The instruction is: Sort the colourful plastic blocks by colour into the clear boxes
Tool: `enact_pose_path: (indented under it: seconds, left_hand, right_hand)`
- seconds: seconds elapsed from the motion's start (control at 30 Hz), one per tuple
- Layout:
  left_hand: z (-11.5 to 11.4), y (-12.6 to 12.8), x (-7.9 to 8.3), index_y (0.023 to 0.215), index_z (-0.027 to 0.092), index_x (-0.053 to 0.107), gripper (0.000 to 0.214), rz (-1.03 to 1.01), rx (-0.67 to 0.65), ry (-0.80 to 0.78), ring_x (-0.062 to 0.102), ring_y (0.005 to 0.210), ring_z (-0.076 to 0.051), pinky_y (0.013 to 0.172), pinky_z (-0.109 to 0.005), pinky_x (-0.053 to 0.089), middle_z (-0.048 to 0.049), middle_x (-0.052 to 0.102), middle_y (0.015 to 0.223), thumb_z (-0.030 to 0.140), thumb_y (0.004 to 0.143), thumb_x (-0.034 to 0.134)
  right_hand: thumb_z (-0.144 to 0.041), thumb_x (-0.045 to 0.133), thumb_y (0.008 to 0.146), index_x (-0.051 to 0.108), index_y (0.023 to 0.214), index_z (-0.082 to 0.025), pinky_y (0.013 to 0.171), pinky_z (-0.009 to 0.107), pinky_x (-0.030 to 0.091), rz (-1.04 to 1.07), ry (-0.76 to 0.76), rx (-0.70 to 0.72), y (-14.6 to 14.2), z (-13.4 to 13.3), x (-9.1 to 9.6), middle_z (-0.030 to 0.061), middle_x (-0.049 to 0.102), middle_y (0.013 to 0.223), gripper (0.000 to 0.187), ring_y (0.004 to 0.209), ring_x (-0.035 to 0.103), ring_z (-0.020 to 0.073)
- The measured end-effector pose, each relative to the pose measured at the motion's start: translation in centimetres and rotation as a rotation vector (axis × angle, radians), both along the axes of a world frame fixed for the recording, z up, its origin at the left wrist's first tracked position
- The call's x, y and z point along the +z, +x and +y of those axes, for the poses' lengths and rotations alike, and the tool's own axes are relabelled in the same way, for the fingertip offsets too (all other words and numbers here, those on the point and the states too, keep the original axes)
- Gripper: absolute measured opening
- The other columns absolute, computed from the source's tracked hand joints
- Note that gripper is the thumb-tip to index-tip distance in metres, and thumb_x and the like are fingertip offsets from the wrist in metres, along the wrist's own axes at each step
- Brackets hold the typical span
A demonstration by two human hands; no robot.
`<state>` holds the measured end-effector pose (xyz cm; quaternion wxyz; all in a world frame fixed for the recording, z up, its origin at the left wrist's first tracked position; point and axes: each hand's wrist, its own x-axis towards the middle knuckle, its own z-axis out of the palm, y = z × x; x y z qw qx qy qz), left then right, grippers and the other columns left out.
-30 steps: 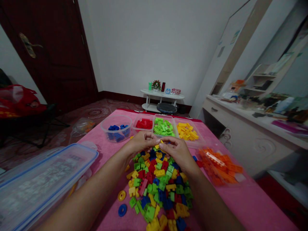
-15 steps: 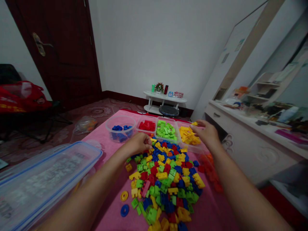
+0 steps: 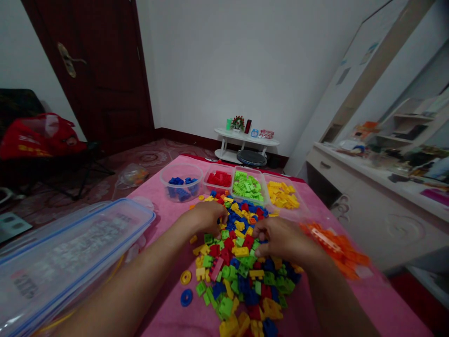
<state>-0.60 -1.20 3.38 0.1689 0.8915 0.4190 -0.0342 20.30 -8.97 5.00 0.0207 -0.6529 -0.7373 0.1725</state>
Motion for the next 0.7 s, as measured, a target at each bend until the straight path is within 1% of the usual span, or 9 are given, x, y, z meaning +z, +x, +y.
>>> enact_pose_path:
  seconds: [0.07,0.1,0.17,0.23,0.33,0.4,0.53,0.6,0.7]
  left_hand:
    - [-0.2,0.4,-0.3,0.093,0.025,0.068,0.043,0.014,0.023,0.026,0.061,0.089,-0.022,0.065,-0.024,0.039,-0.0033,0.068,0.097,0.033,0.052,0.08]
    - [-0.2,0.5,-0.5,0.092,0.025,0.068,0.042,0.01,0.027,0.029,0.06,0.091,-0.023,0.066,-0.024,0.04,-0.0037,0.068,0.098,0.033,0.053,0.08]
    - [0.0,0.6,-1.0,0.09,0.024,0.068,0.035,-0.004,0.03,0.041,0.06,0.091,-0.022,0.066,-0.024,0.04,-0.0038,0.068,0.097,0.031,0.057,0.077]
    - [0.3,0.5,-1.5,0.087,0.022,0.068,0.027,-0.013,0.031,0.072,0.061,0.086,-0.021,0.064,-0.024,0.039,-0.004,0.069,0.092,0.027,0.061,0.072]
    - [0.8,0.0,-1.6,0.085,0.021,0.068,0.023,-0.047,0.023,0.102,0.06,0.075,-0.018,0.057,-0.023,0.037,-0.0036,0.069,0.085,0.02,0.063,0.066]
    - [1.0,-0.4,-1.1,0.083,0.02,0.069,0.022,-0.092,0.003,0.064,0.058,0.068,-0.016,0.054,-0.022,0.035,-0.0023,0.068,0.079,0.019,0.062,0.066]
    - [1.1,-1.2,0.0,0.086,0.019,0.068,0.024,-0.211,-0.044,-0.178,0.058,0.062,-0.012,0.052,-0.019,0.035,0.0004,0.067,0.073,0.021,0.062,0.068]
    - [1.0,-1.1,0.3,0.094,0.019,0.067,0.03,-0.252,-0.083,-0.24,0.058,0.062,-0.011,0.053,-0.018,0.036,0.0013,0.068,0.074,0.02,0.064,0.067]
    - [0.4,-0.4,0.4,0.096,0.019,0.067,0.034,-0.245,-0.089,-0.172,0.057,0.062,-0.012,0.053,-0.019,0.036,0.0011,0.068,0.075,0.019,0.061,0.069]
  right_hand:
    - [-0.032,0.081,0.049,0.07,0.081,-0.026,0.056,0.025,0.031,-0.156,-0.013,0.004,-1.1,-0.6,0.6,0.0017,0.069,0.084,0.034,0.077,0.061,0.0213]
    - [-0.031,0.081,0.051,0.07,0.083,-0.026,0.057,0.026,0.031,-0.221,-0.02,0.001,-1.6,-0.7,0.9,0.0035,0.069,0.088,0.034,0.081,0.061,0.0232]
    - [-0.027,0.077,0.056,0.07,0.083,-0.024,0.058,0.027,0.03,-0.304,-0.044,-0.006,-2.5,-1.0,1.2,0.0063,0.069,0.09,0.028,0.084,0.062,0.0246]
    - [-0.021,0.072,0.059,0.07,0.081,-0.023,0.056,0.027,0.029,-0.325,-0.057,0.0,-2.9,-1.1,1.2,0.0071,0.069,0.088,0.022,0.082,0.062,0.0238]
    - [-0.019,0.07,0.058,0.069,0.083,-0.023,0.055,0.026,0.027,-0.273,-0.042,0.016,-2.5,-1.1,1.0,0.0055,0.069,0.086,0.025,0.078,0.061,0.0222]
    - [-0.017,0.067,0.059,0.069,0.086,-0.025,0.054,0.026,0.027,-0.218,-0.016,0.024,-1.9,-1.1,0.9,0.0038,0.069,0.085,0.029,0.075,0.06,0.0205]
    - [-0.011,0.053,0.07,0.071,0.091,-0.025,0.058,0.025,0.031,-0.11,0.08,0.028,-0.5,-0.9,0.9,0.0037,0.07,0.083,0.031,0.074,0.06,0.0182]
    - [-0.012,0.052,0.072,0.072,0.089,-0.025,0.059,0.025,0.033,-0.054,0.086,0.029,0.0,-0.7,1.0,0.0034,0.071,0.082,0.03,0.073,0.061,0.0177]
    - [-0.013,0.057,0.069,0.072,0.088,-0.026,0.061,0.025,0.036,-0.033,0.101,0.004,0.4,-0.4,0.7,0.002,0.071,0.088,0.027,0.079,0.062,0.0186]
